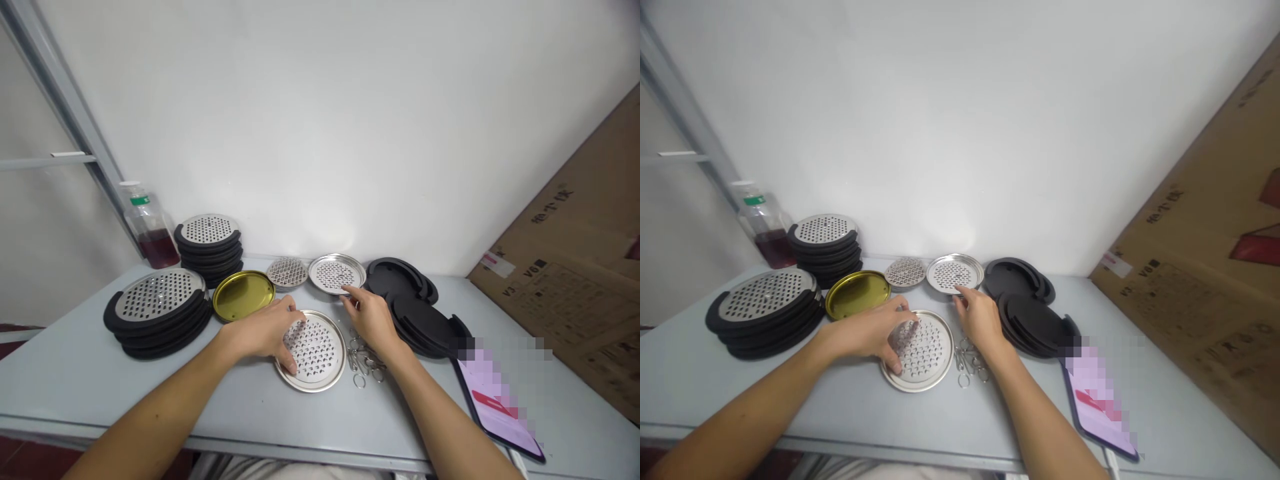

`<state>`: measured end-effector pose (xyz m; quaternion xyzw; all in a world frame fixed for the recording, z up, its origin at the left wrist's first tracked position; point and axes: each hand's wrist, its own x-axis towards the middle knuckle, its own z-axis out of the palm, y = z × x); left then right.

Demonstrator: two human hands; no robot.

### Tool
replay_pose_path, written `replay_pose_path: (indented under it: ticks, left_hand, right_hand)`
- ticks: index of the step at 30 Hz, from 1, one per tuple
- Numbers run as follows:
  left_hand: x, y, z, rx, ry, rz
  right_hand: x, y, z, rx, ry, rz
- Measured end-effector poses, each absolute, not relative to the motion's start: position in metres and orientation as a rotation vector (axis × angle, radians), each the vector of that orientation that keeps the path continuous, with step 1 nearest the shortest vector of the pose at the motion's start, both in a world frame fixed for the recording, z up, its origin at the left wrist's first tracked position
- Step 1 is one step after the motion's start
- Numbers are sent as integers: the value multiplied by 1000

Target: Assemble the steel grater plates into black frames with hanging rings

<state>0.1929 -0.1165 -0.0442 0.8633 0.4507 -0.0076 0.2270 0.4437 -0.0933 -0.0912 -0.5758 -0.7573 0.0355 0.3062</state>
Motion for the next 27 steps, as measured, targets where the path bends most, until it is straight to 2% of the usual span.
replay_pose_path:
  ticks: [27]
  left_hand:
    - [190, -114, -49, 2389, 1217, 4]
  right_hand:
    - [443, -86, -95, -1462, -1826, 63]
